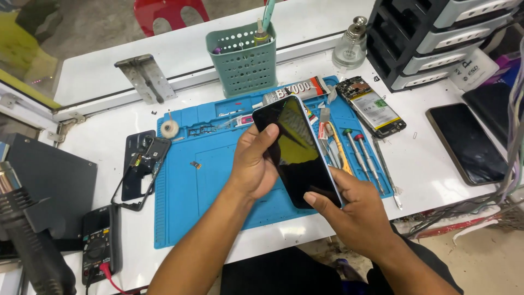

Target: Applying adhesive to a mobile phone frame and attaching a new screen.

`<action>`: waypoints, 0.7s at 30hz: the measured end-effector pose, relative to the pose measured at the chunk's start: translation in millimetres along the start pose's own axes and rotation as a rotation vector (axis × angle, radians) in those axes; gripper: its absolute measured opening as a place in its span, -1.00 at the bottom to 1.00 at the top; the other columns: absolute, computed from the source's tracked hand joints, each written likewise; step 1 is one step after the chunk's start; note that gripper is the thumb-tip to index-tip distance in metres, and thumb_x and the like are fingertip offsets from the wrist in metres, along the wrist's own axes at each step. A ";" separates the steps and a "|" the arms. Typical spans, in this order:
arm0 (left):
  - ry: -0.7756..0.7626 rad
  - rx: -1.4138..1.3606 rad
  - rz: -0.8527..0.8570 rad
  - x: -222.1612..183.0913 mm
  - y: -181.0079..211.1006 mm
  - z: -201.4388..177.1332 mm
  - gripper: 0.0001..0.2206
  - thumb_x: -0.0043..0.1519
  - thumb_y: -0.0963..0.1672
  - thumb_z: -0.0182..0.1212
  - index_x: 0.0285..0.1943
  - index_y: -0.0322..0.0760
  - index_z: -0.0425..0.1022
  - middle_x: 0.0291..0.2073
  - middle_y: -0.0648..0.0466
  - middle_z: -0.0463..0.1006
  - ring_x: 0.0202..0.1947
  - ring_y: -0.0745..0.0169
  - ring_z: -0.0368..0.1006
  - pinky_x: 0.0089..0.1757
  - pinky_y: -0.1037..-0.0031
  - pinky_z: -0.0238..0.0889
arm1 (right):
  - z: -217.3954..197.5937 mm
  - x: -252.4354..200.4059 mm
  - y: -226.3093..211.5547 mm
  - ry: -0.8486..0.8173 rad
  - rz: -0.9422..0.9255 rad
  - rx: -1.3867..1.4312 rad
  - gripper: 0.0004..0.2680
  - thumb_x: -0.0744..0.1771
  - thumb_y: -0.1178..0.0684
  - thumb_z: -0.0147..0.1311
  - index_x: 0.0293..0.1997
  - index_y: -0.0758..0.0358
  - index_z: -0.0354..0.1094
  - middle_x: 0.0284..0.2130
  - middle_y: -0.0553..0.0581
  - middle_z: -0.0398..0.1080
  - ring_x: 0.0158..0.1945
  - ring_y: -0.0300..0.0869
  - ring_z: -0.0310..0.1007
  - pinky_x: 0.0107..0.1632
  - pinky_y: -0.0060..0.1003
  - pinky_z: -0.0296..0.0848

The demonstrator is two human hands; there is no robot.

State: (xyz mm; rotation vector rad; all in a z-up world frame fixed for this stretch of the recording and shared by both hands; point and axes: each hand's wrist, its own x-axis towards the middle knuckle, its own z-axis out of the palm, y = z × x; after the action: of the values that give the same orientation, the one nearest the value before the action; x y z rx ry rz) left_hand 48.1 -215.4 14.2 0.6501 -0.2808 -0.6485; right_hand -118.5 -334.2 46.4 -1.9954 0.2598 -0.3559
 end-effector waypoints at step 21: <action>-0.084 0.110 0.043 -3.9 -11.1 -20.0 -0.68 0.19 -0.10 0.47 0.06 -0.33 0.60 -0.01 -0.08 0.65 0.03 0.02 0.54 0.08 0.28 0.41 | 9.3 -6.3 17.8 0.062 0.058 -0.077 -0.86 0.27 -0.06 0.27 -0.25 0.11 0.52 -0.61 -0.08 0.43 -0.49 -0.27 0.40 -0.40 -0.29 0.39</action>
State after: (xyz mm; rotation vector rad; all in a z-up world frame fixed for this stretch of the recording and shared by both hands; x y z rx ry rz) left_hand 48.6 -210.3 -8.5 0.7211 -0.4099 -0.6228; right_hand -121.5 -332.0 25.7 -2.0496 0.3741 -0.3762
